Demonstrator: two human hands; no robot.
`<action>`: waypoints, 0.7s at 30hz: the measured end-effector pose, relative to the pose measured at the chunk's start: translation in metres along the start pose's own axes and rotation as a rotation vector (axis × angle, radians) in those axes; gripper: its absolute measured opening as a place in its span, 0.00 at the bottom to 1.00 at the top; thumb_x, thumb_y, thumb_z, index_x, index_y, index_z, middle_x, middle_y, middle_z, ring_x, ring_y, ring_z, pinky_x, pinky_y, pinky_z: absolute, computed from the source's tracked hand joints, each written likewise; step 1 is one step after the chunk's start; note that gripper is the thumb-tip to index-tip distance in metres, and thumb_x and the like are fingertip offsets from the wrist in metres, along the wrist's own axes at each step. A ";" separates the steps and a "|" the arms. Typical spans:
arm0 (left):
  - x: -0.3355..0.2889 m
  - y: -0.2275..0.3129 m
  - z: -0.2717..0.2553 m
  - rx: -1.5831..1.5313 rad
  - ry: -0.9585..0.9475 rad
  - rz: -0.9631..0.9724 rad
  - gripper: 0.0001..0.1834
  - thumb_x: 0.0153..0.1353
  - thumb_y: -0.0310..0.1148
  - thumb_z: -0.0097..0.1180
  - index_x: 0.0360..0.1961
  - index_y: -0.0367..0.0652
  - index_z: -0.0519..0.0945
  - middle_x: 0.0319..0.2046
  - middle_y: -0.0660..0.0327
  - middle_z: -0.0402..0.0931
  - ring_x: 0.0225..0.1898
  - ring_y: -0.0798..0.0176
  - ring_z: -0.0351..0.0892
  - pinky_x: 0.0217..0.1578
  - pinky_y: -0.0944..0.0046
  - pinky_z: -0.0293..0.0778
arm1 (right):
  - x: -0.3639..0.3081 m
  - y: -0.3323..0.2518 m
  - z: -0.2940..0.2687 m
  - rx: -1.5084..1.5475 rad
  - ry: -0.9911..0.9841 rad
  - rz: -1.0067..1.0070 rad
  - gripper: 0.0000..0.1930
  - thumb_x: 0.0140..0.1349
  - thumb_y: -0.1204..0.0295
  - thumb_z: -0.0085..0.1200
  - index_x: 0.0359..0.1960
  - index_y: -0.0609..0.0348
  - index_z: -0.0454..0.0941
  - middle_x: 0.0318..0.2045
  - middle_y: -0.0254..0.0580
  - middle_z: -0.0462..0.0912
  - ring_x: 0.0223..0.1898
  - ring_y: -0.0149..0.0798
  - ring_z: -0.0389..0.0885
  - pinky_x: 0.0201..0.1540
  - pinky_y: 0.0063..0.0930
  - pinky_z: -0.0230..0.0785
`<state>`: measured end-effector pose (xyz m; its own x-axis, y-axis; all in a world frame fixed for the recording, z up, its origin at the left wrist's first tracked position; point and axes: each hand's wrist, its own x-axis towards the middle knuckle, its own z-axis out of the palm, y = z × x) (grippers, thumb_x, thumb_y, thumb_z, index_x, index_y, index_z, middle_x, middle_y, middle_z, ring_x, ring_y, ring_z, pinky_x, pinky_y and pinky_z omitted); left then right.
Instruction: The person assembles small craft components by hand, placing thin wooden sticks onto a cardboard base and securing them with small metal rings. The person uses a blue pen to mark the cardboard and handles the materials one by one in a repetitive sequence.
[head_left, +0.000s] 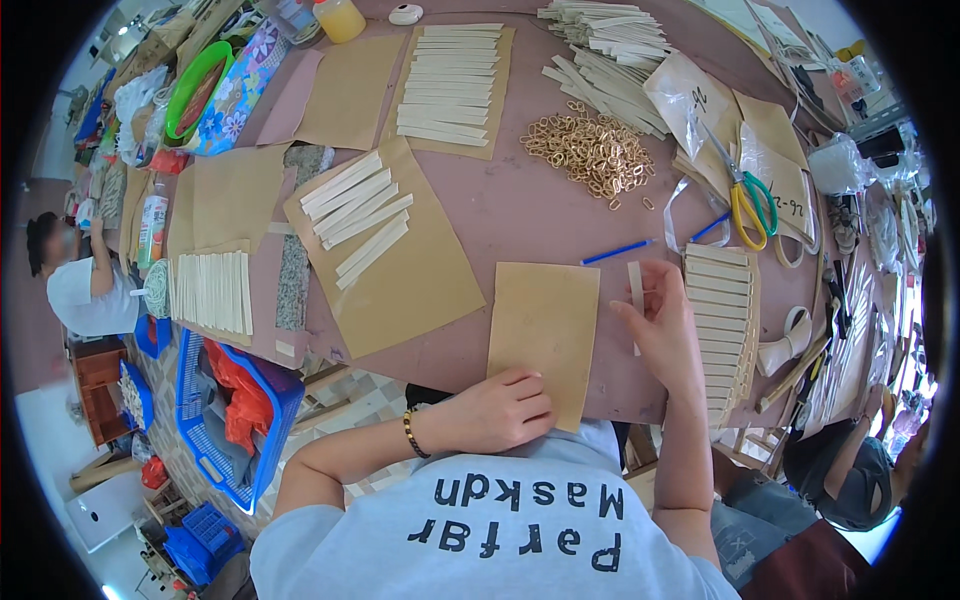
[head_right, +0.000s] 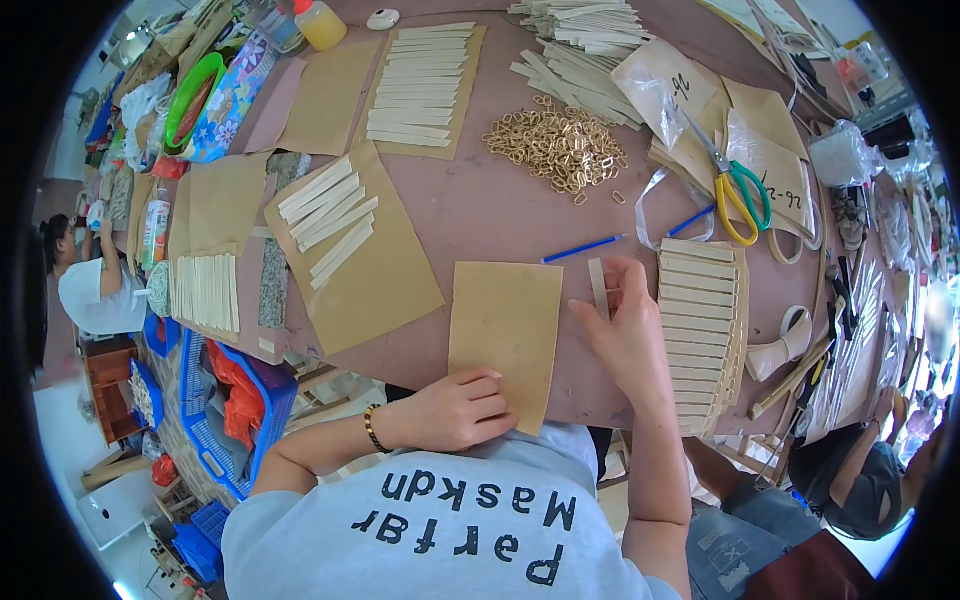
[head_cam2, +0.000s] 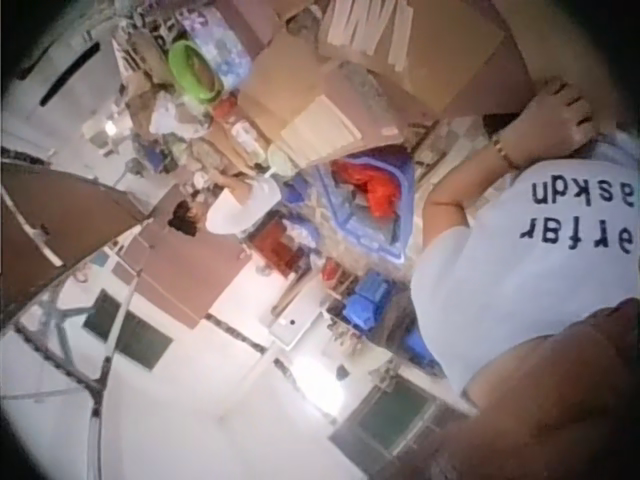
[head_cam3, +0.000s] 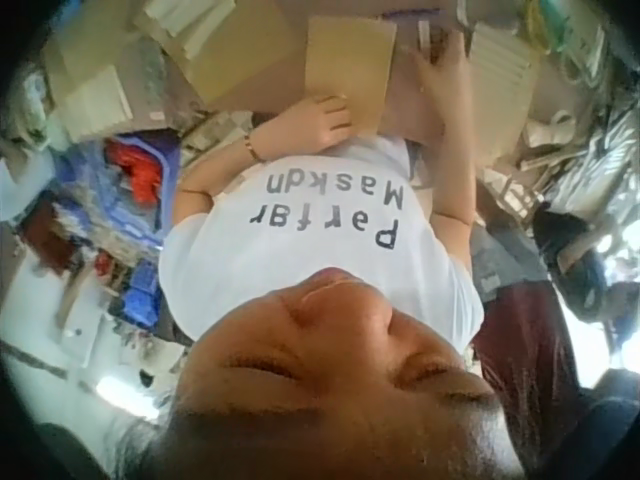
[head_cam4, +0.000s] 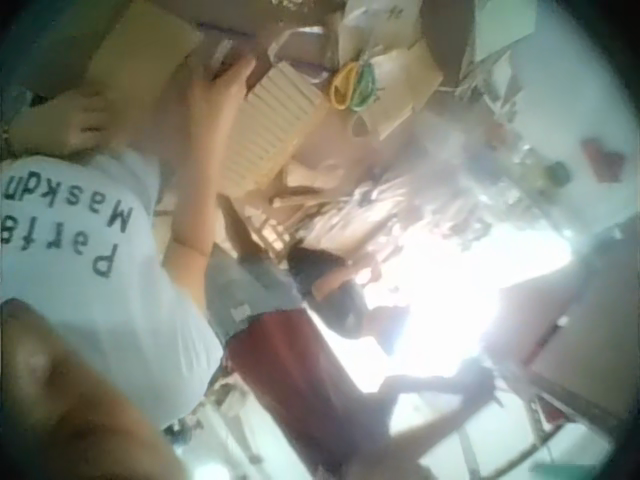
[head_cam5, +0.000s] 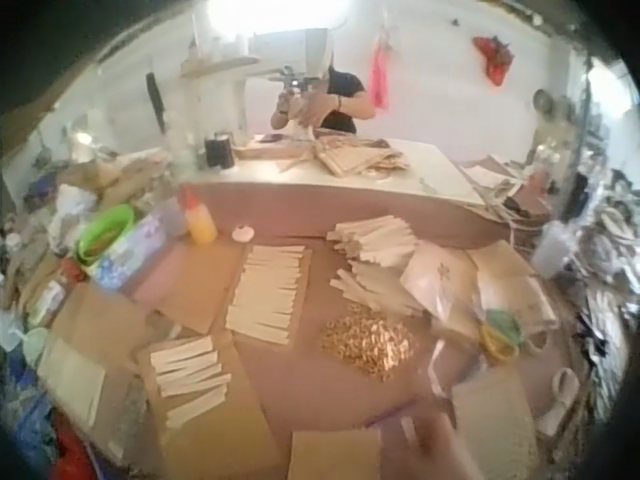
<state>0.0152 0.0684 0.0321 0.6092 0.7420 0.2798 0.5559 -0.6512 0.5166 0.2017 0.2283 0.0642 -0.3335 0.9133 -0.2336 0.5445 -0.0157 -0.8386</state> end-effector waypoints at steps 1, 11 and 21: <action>0.002 -0.002 -0.004 -0.047 -0.012 -0.003 0.10 0.54 0.31 0.57 0.37 0.41 0.79 0.32 0.62 0.74 0.39 0.61 0.75 0.52 0.57 0.73 | -0.001 0.003 0.000 0.053 -0.005 0.013 0.20 0.58 0.76 0.62 0.51 0.66 0.71 0.36 0.43 0.83 0.36 0.35 0.82 0.40 0.28 0.73; 0.083 -0.093 -0.039 -0.061 0.319 -0.460 0.08 0.58 0.28 0.59 0.39 0.39 0.77 0.36 0.54 0.74 0.38 0.48 0.77 0.38 0.53 0.74 | 0.002 0.014 0.004 0.441 -0.001 -0.070 0.06 0.63 0.79 0.58 0.40 0.67 0.79 0.39 0.36 0.81 0.37 0.23 0.78 0.41 0.18 0.70; 0.139 -0.165 -0.029 0.122 0.353 -0.511 0.05 0.58 0.28 0.61 0.31 0.38 0.78 0.31 0.55 0.75 0.33 0.48 0.78 0.35 0.53 0.75 | -0.006 0.008 -0.004 0.667 0.018 -0.141 0.08 0.66 0.80 0.56 0.44 0.69 0.81 0.45 0.40 0.80 0.46 0.30 0.82 0.47 0.20 0.72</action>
<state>-0.0082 0.2839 0.0090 0.0383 0.9583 0.2831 0.8007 -0.1990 0.5651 0.2107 0.2243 0.0609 -0.3504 0.9317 -0.0960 -0.0958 -0.1376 -0.9858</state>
